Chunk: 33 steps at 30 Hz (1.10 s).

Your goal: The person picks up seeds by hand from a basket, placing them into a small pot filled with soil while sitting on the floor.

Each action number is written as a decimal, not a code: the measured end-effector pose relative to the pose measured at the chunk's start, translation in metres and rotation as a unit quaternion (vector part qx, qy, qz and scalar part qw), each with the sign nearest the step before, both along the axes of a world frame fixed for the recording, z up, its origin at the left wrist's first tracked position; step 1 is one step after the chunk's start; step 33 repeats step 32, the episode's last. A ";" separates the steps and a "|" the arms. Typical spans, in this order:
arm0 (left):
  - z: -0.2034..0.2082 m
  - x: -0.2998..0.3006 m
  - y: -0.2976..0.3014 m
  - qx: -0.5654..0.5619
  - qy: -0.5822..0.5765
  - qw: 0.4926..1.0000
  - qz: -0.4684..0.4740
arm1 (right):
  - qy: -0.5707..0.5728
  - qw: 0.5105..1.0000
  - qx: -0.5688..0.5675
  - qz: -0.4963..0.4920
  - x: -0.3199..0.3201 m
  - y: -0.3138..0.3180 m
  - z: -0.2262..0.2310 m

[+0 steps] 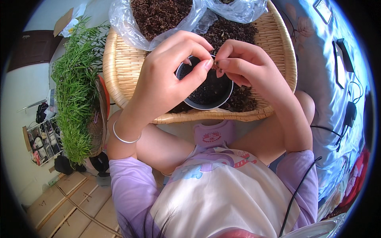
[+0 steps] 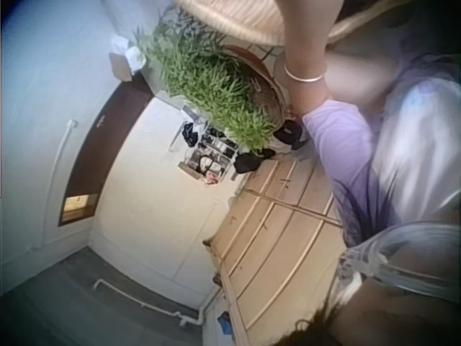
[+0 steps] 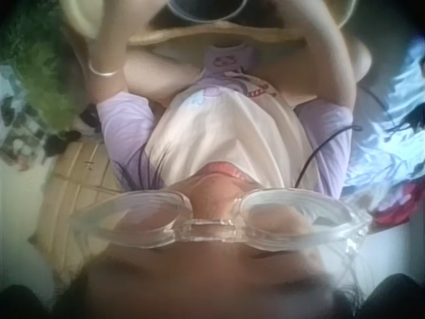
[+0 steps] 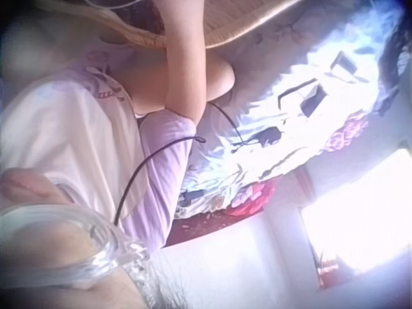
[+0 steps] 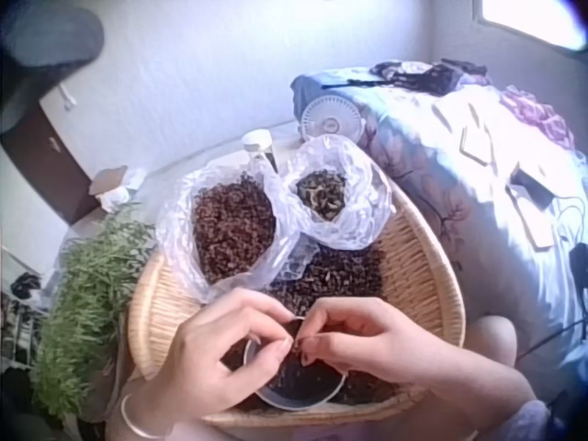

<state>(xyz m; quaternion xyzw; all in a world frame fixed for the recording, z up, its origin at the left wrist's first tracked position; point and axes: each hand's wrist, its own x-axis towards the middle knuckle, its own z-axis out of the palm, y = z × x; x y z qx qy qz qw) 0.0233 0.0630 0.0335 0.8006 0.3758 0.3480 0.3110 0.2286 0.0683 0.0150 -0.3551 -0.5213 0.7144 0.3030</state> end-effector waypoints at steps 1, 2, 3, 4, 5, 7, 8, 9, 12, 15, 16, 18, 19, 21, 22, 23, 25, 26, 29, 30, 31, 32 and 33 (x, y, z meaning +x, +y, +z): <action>0.000 0.000 0.000 -0.002 -0.001 1.000 -0.001 | 0.000 1.000 -0.008 -0.001 0.000 0.000 0.000; 0.000 0.000 0.000 -0.002 0.000 1.000 -0.001 | 0.001 1.000 -0.016 -0.002 0.000 0.000 0.001; 0.001 0.000 0.000 -0.001 0.000 1.000 -0.001 | 0.002 1.000 -0.024 -0.003 0.000 0.000 0.002; 0.001 0.000 0.000 0.000 0.001 1.000 -0.001 | 0.004 0.999 -0.032 -0.004 0.000 0.000 0.004; 0.001 0.000 0.001 -0.001 -0.001 1.000 -0.002 | 0.007 0.999 -0.040 -0.005 0.000 0.000 0.005; 0.000 -0.001 0.001 -0.001 -0.004 1.000 -0.004 | 0.006 0.999 -0.046 -0.004 0.000 0.000 0.005; 0.000 -0.002 0.002 -0.003 -0.004 1.000 -0.005 | 0.002 0.999 -0.043 -0.003 0.001 0.000 0.004; 0.001 -0.003 0.002 -0.005 -0.005 1.000 -0.006 | -0.001 0.999 -0.040 -0.002 0.001 0.001 0.004; 0.001 -0.005 0.003 -0.008 -0.004 1.000 -0.007 | -0.004 0.999 -0.048 -0.001 0.002 0.001 0.006; 0.002 -0.006 0.003 -0.019 -0.009 1.000 -0.004 | 0.008 1.000 -0.023 -0.006 0.001 0.001 0.000; 0.002 -0.006 0.003 -0.025 -0.012 1.000 -0.003 | 0.009 1.000 -0.027 -0.006 0.001 0.001 -0.001; 0.002 -0.007 0.003 -0.042 -0.027 0.999 -0.004 | 0.012 0.999 -0.034 -0.005 0.000 -0.001 0.001; 0.002 -0.007 0.002 -0.051 -0.035 0.998 -0.004 | -0.007 1.000 -0.028 -0.002 -0.001 -0.001 0.002; 0.003 -0.008 0.002 -0.070 -0.049 0.996 -0.010 | -0.044 0.999 -0.016 0.002 -0.001 -0.002 0.005; 0.003 -0.008 0.002 -0.079 -0.056 0.995 -0.012 | -0.048 0.999 -0.004 0.011 0.000 -0.001 0.003; 0.004 -0.009 0.003 -0.087 -0.065 0.994 -0.013 | -0.051 0.998 0.009 0.021 0.000 0.000 -0.001; 0.002 -0.012 0.004 -0.102 -0.083 0.991 -0.013 | -0.068 0.997 0.034 0.032 0.000 0.000 0.003; 0.002 -0.013 0.006 -0.095 -0.097 0.991 -0.004 | -0.060 0.997 0.032 0.029 -0.001 -0.001 0.005; 0.005 -0.019 0.014 -0.100 -0.127 0.986 0.033 | -0.032 0.999 0.019 0.020 -0.003 -0.003 0.007; 0.008 -0.024 0.018 -0.103 -0.122 0.986 0.040 | -0.018 1.000 0.011 0.015 -0.004 -0.003 0.007; 0.013 -0.031 0.023 -0.097 -0.093 0.989 0.064 | -0.004 1.000 0.002 0.011 -0.005 -0.003 0.007; 0.019 -0.038 0.028 -0.091 -0.064 0.990 0.088 | 0.014 1.000 -0.025 0.011 -0.004 -0.003 0.009; 0.019 -0.038 0.028 -0.091 -0.064 0.990 0.088 | 0.014 1.000 -0.025 0.011 -0.004 -0.003 0.009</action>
